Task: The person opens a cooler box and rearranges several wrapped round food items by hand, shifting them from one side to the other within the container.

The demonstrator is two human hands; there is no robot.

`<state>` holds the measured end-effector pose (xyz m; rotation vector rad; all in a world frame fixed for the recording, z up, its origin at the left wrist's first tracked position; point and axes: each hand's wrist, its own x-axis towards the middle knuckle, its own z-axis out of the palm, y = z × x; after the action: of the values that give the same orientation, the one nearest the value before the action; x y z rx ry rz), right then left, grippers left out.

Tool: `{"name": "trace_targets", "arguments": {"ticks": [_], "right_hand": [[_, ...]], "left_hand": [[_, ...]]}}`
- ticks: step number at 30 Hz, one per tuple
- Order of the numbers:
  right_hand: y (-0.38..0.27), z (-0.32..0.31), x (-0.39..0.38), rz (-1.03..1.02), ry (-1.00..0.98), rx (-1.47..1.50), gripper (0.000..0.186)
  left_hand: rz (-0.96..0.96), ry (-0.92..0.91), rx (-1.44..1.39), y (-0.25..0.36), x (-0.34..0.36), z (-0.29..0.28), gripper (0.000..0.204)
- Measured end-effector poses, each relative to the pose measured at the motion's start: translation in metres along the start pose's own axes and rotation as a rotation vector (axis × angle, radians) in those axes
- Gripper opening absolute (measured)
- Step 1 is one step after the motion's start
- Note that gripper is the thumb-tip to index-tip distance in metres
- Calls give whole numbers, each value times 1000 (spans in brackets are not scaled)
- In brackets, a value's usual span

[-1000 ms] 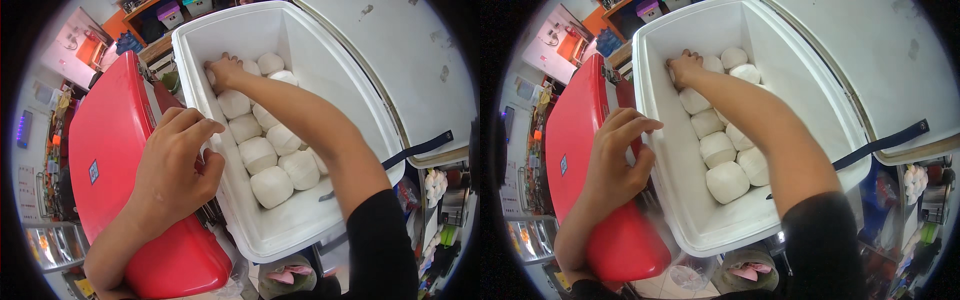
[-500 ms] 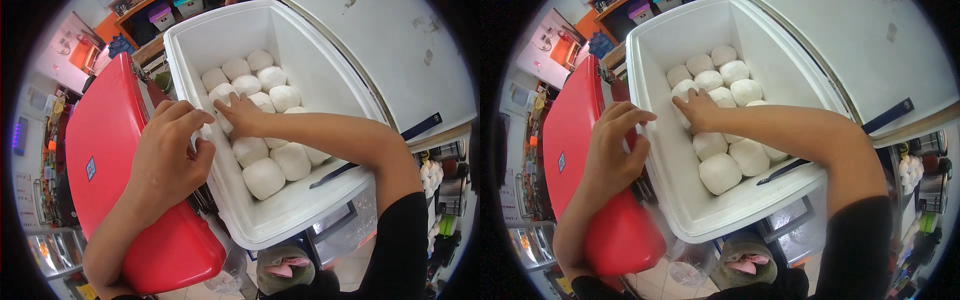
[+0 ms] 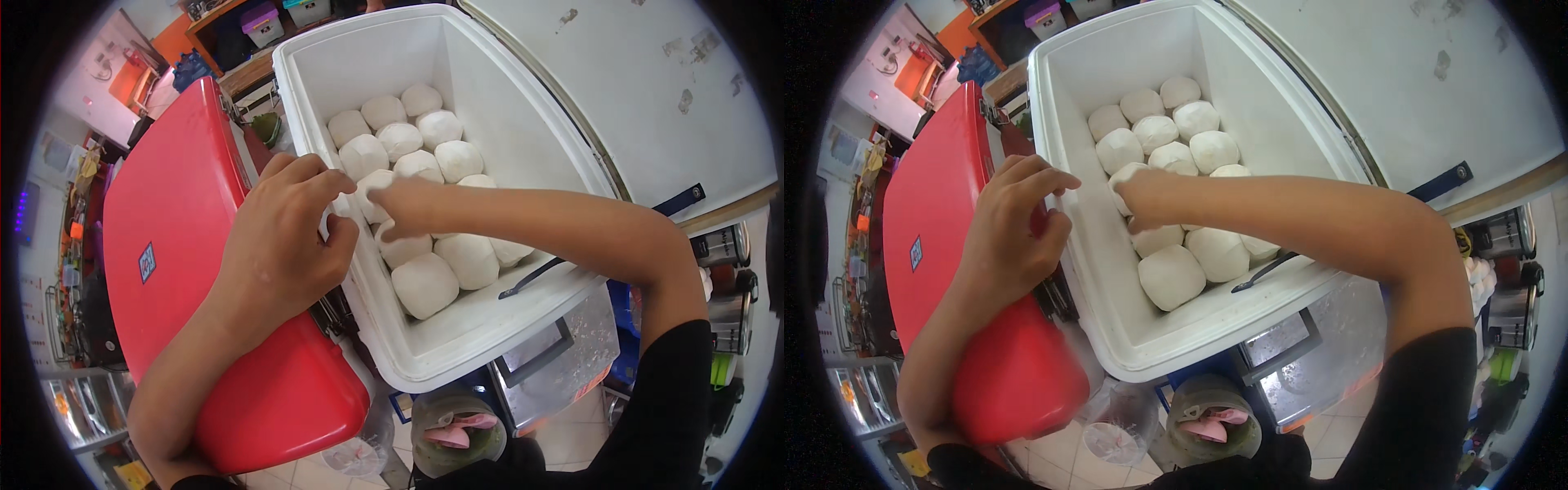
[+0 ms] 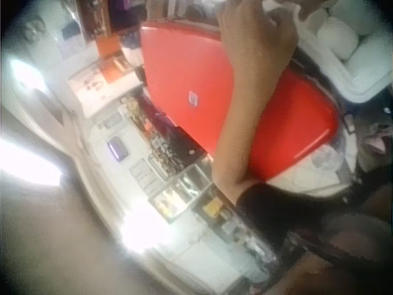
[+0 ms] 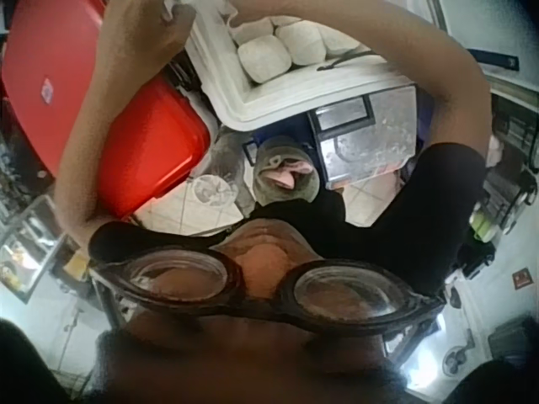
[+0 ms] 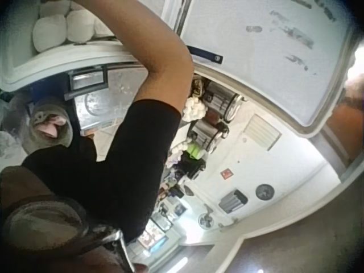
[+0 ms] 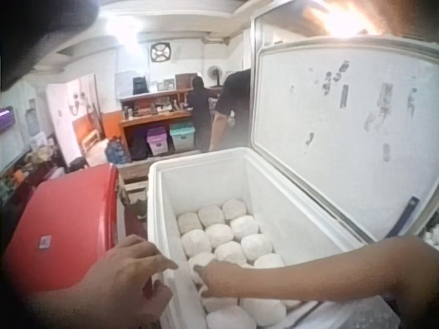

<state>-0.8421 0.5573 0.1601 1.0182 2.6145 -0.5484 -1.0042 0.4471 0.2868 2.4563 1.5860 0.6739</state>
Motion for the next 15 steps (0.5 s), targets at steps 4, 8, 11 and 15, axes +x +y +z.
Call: {"name": "trace_targets", "arguments": {"ticks": [4, 8, 11, 15], "right_hand": [[-12, 25, -10, -15, -77, 90, 61], [-21, 45, 12, 189, -208, -23, 58], [-22, 47, 14, 209, -178, -96, 63], [-22, 26, -4, 148, -172, -29, 68]], "left_hand": [[21, -3, 29, -2, -1, 0, 29], [23, -12, 17, -2, 2, 0, 28], [13, -17, -1, -2, 3, 1, 28], [20, -4, -1, -5, 0, 1, 28]]}}
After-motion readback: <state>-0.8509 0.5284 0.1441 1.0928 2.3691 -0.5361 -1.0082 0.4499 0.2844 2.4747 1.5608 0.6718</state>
